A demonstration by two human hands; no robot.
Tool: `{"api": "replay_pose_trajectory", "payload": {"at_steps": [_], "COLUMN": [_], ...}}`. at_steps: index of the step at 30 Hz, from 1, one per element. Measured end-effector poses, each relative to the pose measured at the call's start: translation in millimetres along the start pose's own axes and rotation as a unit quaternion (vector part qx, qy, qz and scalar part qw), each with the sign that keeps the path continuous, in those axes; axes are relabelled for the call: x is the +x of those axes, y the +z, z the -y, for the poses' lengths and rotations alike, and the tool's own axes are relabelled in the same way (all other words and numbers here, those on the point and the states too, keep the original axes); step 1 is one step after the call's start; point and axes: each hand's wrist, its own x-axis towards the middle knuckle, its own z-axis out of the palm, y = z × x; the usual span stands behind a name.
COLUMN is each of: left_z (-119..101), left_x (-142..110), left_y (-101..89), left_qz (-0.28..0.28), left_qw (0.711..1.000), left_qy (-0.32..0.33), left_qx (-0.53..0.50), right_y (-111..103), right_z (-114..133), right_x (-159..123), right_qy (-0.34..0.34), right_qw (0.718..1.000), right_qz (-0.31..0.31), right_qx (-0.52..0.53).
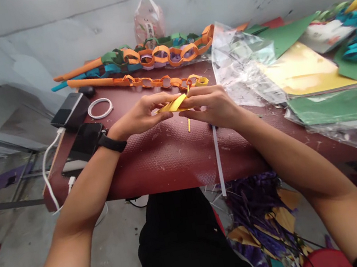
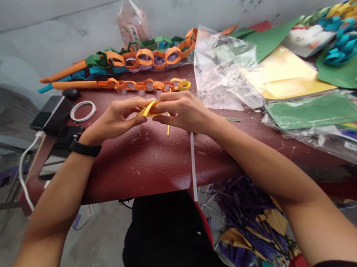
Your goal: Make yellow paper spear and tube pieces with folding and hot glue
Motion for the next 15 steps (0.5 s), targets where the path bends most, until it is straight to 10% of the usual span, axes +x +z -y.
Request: {"api": "replay_pose_trajectory", "payload": {"at_steps": [15], "left_z": [5], "left_x": [5], "left_y": [11.5], "left_qz": [-0.029], "left_qw": [0.976], "left_qy": [0.034], "left_qx": [0.212], "right_y": [7], "right_z": [3], "right_x": [-2], "right_qy": [0.03], "right_qw": [0.997], "right_qz": [0.078], "right_qx": [-0.007]}}
